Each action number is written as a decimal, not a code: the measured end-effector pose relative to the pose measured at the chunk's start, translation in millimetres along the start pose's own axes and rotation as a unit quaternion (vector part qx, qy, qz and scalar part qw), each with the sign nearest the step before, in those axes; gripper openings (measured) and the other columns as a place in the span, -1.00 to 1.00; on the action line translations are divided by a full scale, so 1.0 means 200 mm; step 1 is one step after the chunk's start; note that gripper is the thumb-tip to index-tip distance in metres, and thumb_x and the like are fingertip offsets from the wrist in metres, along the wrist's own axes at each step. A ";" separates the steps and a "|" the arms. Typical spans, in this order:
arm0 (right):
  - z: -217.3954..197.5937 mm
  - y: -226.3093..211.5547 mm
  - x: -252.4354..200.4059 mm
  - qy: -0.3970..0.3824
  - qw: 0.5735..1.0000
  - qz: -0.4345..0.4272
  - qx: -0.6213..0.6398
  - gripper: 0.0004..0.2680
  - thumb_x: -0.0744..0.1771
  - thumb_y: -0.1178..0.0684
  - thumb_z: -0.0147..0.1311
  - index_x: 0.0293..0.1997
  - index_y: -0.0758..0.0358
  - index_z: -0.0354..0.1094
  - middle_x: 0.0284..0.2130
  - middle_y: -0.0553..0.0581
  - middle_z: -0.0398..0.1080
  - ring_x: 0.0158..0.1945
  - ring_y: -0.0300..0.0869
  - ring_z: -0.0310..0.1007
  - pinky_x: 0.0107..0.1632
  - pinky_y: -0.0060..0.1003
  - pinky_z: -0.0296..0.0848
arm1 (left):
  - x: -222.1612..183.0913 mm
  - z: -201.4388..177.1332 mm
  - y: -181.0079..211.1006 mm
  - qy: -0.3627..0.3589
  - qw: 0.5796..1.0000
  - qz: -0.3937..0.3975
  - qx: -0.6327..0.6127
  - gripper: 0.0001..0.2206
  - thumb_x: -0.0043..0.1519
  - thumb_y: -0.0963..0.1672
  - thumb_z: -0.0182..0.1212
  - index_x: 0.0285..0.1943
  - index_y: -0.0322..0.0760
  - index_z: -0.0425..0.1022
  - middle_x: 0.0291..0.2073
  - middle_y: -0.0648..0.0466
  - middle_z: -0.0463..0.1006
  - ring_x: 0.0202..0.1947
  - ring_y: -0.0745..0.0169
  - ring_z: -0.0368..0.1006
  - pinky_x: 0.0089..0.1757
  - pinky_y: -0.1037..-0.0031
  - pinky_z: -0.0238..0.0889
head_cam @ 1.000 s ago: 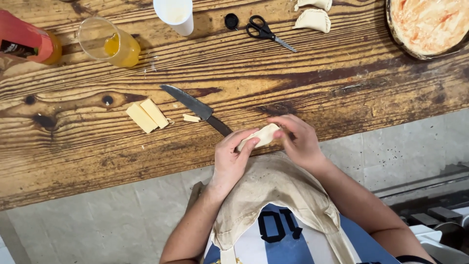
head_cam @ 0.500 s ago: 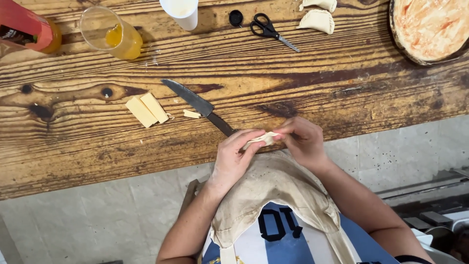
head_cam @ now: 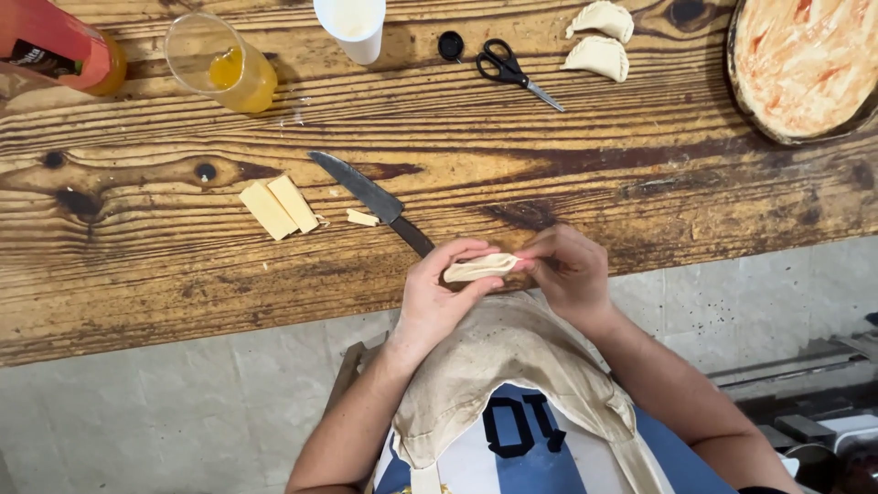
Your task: Preparing empanadas by cutting cheese into strips, placing them on dough circles, and folding the dough.
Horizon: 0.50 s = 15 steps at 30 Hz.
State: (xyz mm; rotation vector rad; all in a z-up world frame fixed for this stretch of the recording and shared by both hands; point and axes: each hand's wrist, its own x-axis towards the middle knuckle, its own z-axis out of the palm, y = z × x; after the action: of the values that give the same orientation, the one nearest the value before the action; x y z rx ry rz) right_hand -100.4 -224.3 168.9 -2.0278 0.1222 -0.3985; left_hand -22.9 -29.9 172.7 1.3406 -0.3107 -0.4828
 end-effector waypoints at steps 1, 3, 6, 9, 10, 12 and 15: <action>0.00 0.02 -0.01 0.002 1.000 0.016 0.022 -0.97 0.27 0.16 0.34 -0.32 0.23 0.59 -0.49 0.03 0.54 -0.45 -0.15 0.53 -0.28 -0.37 0.49 | 0.00 0.01 0.00 0.016 1.000 -0.014 -0.019 -0.59 0.04 -0.22 0.55 0.07 -0.33 0.56 -0.16 -0.11 0.72 -0.07 0.12 0.63 -0.05 0.43 0.45; -0.01 -0.05 0.04 -0.024 0.999 0.023 0.028 -0.87 0.25 0.14 0.38 -0.23 0.28 0.54 -0.40 0.10 0.52 -0.35 -0.08 0.53 -0.20 -0.24 0.49 | 0.01 0.00 -0.01 0.018 1.000 -0.013 -0.008 -0.57 0.05 -0.22 0.54 0.10 -0.31 0.54 -0.16 -0.08 0.72 -0.06 0.16 0.62 -0.05 0.46 0.44; 0.00 -0.08 0.06 -0.043 0.999 0.015 0.007 -0.81 0.21 0.10 0.43 -0.18 0.26 0.55 -0.34 0.13 0.51 -0.29 -0.03 0.55 -0.16 -0.18 0.49 | 0.02 0.00 0.01 0.012 1.000 -0.018 0.002 -0.55 0.06 -0.20 0.53 0.14 -0.26 0.49 -0.17 -0.03 0.72 -0.07 0.21 0.62 -0.04 0.47 0.44; 0.01 -0.06 0.04 -0.021 1.000 0.004 -0.015 -0.88 0.22 0.09 0.42 -0.26 0.17 0.60 -0.41 0.04 0.53 -0.38 -0.11 0.55 -0.23 -0.31 0.48 | 0.02 0.03 0.02 0.014 1.000 -0.020 -0.003 -0.54 0.06 -0.18 0.54 0.13 -0.23 0.48 -0.17 -0.01 0.73 -0.08 0.24 0.62 -0.04 0.48 0.45; 0.01 -0.04 0.05 -0.004 1.000 0.006 -0.009 -0.92 0.25 0.09 0.40 -0.30 0.16 0.60 -0.44 0.01 0.54 -0.42 -0.17 0.53 -0.26 -0.38 0.47 | 0.03 0.04 0.02 0.024 1.000 -0.015 -0.008 -0.54 0.05 -0.19 0.55 0.12 -0.22 0.49 -0.17 0.00 0.72 -0.09 0.26 0.62 -0.05 0.50 0.46; 0.03 -0.03 0.04 0.010 1.000 0.012 0.002 -0.92 0.26 0.08 0.39 -0.33 0.18 0.59 -0.46 0.03 0.54 -0.43 -0.16 0.52 -0.26 -0.36 0.48 | 0.04 0.05 -0.03 0.039 0.996 -0.025 -0.079 -0.56 0.03 -0.22 0.56 0.07 -0.31 0.49 -0.17 -0.08 0.71 -0.10 0.22 0.61 -0.07 0.48 0.49; 0.04 0.00 0.04 0.018 0.999 0.026 0.019 -0.90 0.27 0.07 0.38 -0.36 0.23 0.57 -0.47 0.07 0.53 -0.42 -0.13 0.52 -0.24 -0.32 0.48 | 0.03 0.06 -0.13 0.058 0.985 -0.041 -0.155 -0.63 0.03 -0.27 0.53 -0.01 -0.42 0.52 -0.16 -0.16 0.69 -0.10 0.16 0.61 -0.10 0.45 0.54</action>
State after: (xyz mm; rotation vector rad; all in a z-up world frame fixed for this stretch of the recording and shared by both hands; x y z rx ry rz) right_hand -90.9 -219.2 167.5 -1.9756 0.1868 -0.4016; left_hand -28.3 -47.5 149.6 1.0757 -0.0805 -0.4974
